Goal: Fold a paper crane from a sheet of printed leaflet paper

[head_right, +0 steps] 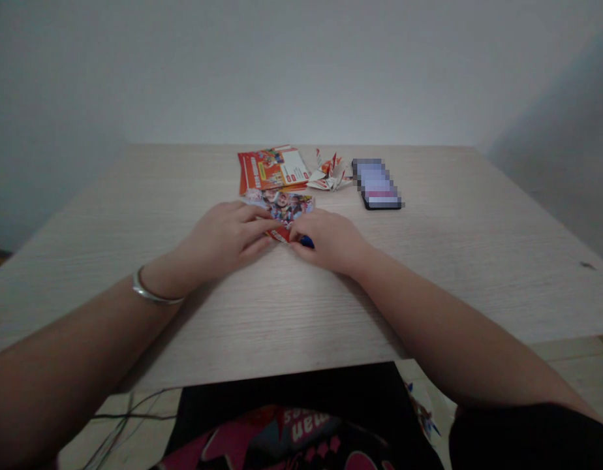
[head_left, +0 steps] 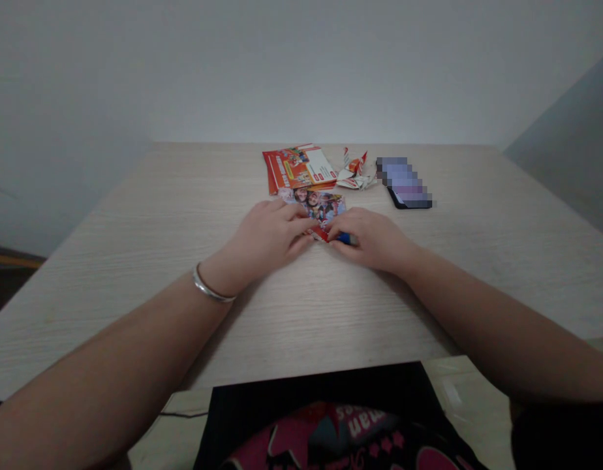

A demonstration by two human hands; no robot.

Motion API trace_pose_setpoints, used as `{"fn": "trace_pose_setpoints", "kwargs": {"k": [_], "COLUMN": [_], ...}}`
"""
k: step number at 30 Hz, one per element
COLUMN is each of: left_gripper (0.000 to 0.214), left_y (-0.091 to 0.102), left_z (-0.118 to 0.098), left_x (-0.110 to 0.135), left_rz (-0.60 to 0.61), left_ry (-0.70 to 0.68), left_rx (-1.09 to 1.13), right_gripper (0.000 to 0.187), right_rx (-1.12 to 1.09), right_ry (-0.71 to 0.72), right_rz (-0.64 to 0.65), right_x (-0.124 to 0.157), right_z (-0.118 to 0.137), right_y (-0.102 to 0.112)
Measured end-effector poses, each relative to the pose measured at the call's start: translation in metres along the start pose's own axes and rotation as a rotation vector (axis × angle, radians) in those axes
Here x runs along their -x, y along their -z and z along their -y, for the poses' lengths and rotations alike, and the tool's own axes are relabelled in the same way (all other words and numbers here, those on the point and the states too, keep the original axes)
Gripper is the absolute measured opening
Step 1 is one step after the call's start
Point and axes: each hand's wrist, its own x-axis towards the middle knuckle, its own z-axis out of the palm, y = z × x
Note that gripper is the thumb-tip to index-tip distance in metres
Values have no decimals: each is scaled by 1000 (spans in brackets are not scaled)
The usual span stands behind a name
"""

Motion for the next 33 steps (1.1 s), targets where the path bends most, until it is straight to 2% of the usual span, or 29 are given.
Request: {"fn": "trace_pose_setpoints", "kwargs": {"k": [4,8,10,15,17,23,25,30,33], "left_gripper": [41,45,43,39,42,52,53,51,44], "left_y": [-5,-7,-8,-12,-13,-11,-10,-10,-9], "left_z": [-4,3,6,5,3,0,0,2,4], "left_x": [2,1,1,1,3,7,7,4,2], "left_rz": [120,149,157,172,160,210,244,255,215], "left_ry": [-31,-91,-87,-24,7,72,71,50,16], "left_rx": [-2,62,114,181,171,59,39,33,26], "right_gripper": [40,57,55,23,18,18,16,39,39], "right_rx": [13,105,133,179,218,279,256,182,174], "right_ry": [44,58,82,195,248,354,319,134,150], "right_rz": [-57,-83,-87,-84,-86,11,79,170,183], "right_x": [1,8,10,7,5,4,4,7,8], "right_z": [-17,-39,-44,-43,-39,-22,-16,-12,-14], "right_y": [3,4,3,4,7,14,15,17,19]}}
